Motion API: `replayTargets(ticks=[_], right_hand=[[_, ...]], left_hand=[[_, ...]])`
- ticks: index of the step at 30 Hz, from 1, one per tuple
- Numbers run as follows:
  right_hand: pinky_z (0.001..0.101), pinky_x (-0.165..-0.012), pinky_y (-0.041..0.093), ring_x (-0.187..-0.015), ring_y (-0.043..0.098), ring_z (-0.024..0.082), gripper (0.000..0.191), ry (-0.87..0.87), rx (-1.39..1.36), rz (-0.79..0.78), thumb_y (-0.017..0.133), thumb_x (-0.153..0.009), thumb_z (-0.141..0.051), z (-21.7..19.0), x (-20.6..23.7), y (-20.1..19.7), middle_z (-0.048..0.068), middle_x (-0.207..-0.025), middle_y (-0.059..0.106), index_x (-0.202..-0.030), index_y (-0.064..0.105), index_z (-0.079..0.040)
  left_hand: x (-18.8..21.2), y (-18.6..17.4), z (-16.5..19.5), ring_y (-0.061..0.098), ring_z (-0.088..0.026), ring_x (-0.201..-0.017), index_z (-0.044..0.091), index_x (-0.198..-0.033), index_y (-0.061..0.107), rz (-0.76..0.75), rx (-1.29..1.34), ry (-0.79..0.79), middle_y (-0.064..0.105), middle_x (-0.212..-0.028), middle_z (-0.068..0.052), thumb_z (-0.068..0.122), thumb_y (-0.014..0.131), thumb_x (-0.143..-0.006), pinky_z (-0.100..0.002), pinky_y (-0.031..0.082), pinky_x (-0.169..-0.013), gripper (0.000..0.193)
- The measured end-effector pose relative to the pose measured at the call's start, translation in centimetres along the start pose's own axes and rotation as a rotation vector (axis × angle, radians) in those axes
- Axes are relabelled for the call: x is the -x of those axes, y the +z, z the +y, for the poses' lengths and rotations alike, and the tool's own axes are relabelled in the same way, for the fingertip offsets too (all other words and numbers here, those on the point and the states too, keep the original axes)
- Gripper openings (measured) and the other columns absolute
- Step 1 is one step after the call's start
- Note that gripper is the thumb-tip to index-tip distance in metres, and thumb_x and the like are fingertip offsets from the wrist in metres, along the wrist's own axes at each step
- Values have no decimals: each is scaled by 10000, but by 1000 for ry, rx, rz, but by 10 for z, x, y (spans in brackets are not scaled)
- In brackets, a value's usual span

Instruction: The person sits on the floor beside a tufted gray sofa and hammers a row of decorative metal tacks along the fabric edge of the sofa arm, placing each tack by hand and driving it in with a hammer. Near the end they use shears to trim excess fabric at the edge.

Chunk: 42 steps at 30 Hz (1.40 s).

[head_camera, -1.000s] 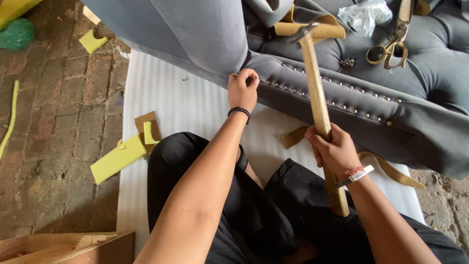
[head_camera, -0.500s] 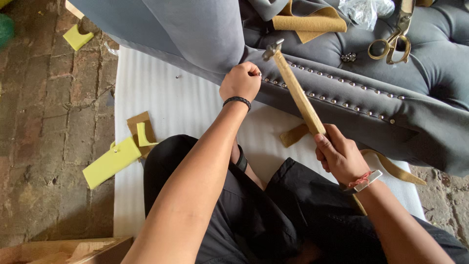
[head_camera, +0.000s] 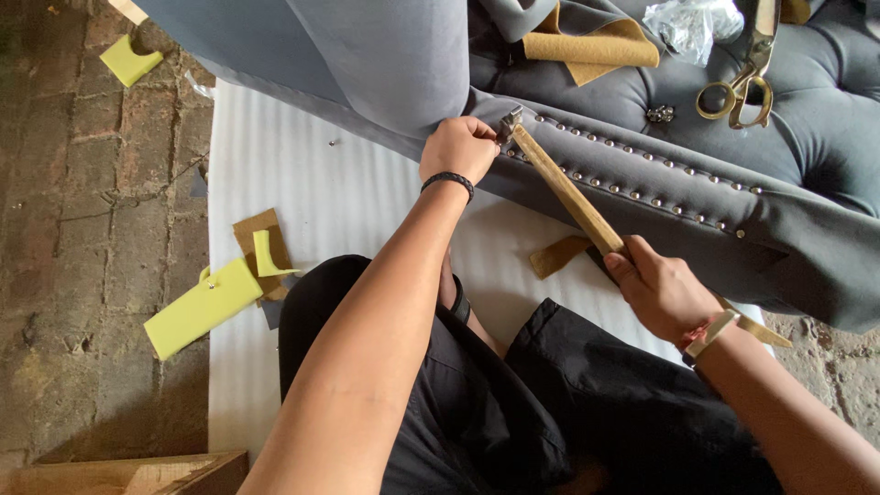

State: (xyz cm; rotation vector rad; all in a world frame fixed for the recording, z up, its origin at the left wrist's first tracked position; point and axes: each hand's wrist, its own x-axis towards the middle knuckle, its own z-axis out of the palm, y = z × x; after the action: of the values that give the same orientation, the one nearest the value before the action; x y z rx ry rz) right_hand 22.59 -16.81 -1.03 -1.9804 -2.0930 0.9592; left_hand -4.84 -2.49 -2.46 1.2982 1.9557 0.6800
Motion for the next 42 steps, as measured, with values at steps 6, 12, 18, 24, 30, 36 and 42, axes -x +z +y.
replayTargets(ticks=[6,12,18,24,30,36,42], right_hand=[[486,-587,517,-632,665,350,313,-47,-32,53,507,-1035,-371,1,-1,0,172,-676,653,-1037,551,-61],[464,-576,515,-581,680,331,296,-35,-167,55,504,-1020,-349,-3,3,-2,165,-668,645,-1002,551,-58],[462,-575,511,-576,675,341,310,7,-134,67,494,-1034,-360,-16,5,-5,184,-668,656,-999,545,-56],[483,-564,493,-576,660,357,303,-33,-99,88,491,-1022,-374,-11,5,1,190,-651,649,-1037,534,-74],[478,-541,494,-538,653,339,315,-46,-98,80,485,-1026,-375,-10,4,4,175,-637,634,-1005,525,-64],[478,-551,506,-555,668,353,346,19,-159,50,488,-1031,-382,-9,3,3,184,-637,643,-964,534,-45],[494,-570,482,-609,653,384,336,-14,-42,61,502,-1037,-379,-5,5,9,201,-661,650,-1006,526,-46]], left_hand=[[-4,2,-2,750,-197,-816,200,-837,811,3,35,26,792,-845,-25,213,759,-728,-345,571,-754,122],[-7,5,-9,746,-194,-780,183,-810,819,9,72,29,785,-812,-36,182,791,-724,-338,569,-745,91],[-4,4,-11,748,-186,-752,156,-809,812,11,139,31,793,-794,-40,150,780,-730,-337,570,-712,86],[-5,4,-11,750,-177,-759,168,-813,819,24,112,42,793,-801,-32,166,793,-730,-329,570,-719,87],[-9,4,-16,754,-159,-771,165,-822,822,10,136,59,804,-816,-28,158,811,-739,-320,574,-725,84],[-9,4,-18,754,-148,-769,185,-835,829,19,108,61,796,-816,-19,191,851,-721,-306,568,-715,116],[-4,-4,-20,745,-164,-795,214,-874,826,44,-8,107,790,-842,-4,203,842,-723,-330,569,-722,152]])
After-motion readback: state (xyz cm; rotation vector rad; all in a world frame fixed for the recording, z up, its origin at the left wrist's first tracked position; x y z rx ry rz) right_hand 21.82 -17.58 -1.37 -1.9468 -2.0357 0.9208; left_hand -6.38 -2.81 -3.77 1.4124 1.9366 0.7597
